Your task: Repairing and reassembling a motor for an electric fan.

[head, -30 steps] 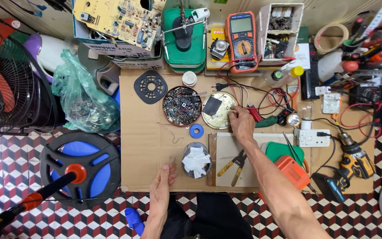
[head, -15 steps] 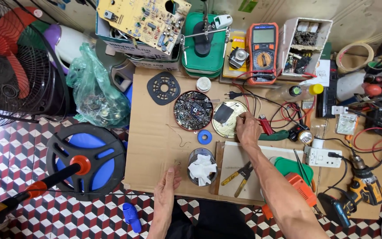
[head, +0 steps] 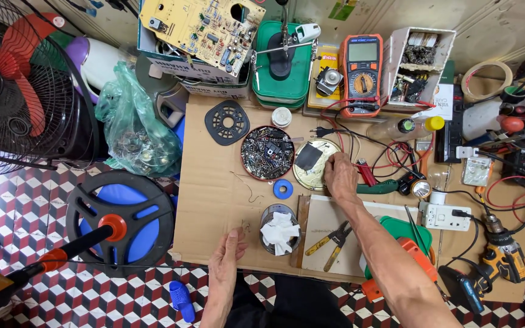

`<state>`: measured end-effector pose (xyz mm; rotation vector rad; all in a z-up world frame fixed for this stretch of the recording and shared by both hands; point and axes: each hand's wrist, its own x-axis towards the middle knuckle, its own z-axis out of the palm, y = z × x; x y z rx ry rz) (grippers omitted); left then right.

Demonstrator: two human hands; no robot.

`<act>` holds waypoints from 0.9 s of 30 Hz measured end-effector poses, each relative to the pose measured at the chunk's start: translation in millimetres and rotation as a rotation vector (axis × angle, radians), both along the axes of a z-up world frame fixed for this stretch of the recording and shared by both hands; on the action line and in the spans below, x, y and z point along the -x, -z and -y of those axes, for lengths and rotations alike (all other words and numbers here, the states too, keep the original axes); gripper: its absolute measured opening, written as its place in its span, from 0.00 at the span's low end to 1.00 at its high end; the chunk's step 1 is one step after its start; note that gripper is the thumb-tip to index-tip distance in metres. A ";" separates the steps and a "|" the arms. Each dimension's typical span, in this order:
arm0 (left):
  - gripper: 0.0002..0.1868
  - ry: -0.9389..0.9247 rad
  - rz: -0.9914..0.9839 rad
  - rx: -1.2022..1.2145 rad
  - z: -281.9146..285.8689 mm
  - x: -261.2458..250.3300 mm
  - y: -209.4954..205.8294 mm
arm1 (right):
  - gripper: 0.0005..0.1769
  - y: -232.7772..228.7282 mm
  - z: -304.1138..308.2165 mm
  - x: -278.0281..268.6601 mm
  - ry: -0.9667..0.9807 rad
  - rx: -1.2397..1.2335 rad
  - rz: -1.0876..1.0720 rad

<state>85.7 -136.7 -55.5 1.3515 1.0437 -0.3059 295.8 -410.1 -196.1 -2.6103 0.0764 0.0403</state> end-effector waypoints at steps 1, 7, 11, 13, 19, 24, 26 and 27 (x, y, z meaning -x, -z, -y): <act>0.35 -0.002 0.002 -0.001 0.8 1.9 2.8 | 0.07 -0.2 0.4 1.1 -0.002 -0.001 0.002; 0.26 0.263 0.091 -0.248 18.1 -33.8 -50.1 | 0.10 -43.7 -4.6 22.4 0.184 -0.418 -0.001; 0.20 0.214 0.367 -0.062 41.7 -57.4 -59.2 | 0.12 -150.9 -41.3 65.8 0.355 -1.180 -0.346; 0.18 0.223 0.373 0.022 49.3 -59.9 -57.1 | 0.13 -179.7 -53.1 90.7 0.350 -1.228 -0.427; 0.17 0.248 0.401 0.308 43.0 -40.0 -50.6 | 0.11 -175.9 -67.3 146.7 0.355 -1.724 -0.600; 0.16 0.320 0.324 0.301 23.3 -29.0 -49.6 | 0.09 -171.3 -81.7 169.6 0.409 -1.755 -0.604; 0.15 0.352 0.363 0.306 21.3 -27.3 -47.6 | 0.09 -170.7 -82.4 178.2 0.413 -1.758 -0.576; 0.14 0.371 0.404 0.307 21.2 -26.7 -46.6 | 0.09 -171.0 -81.9 182.4 0.407 -1.758 -0.561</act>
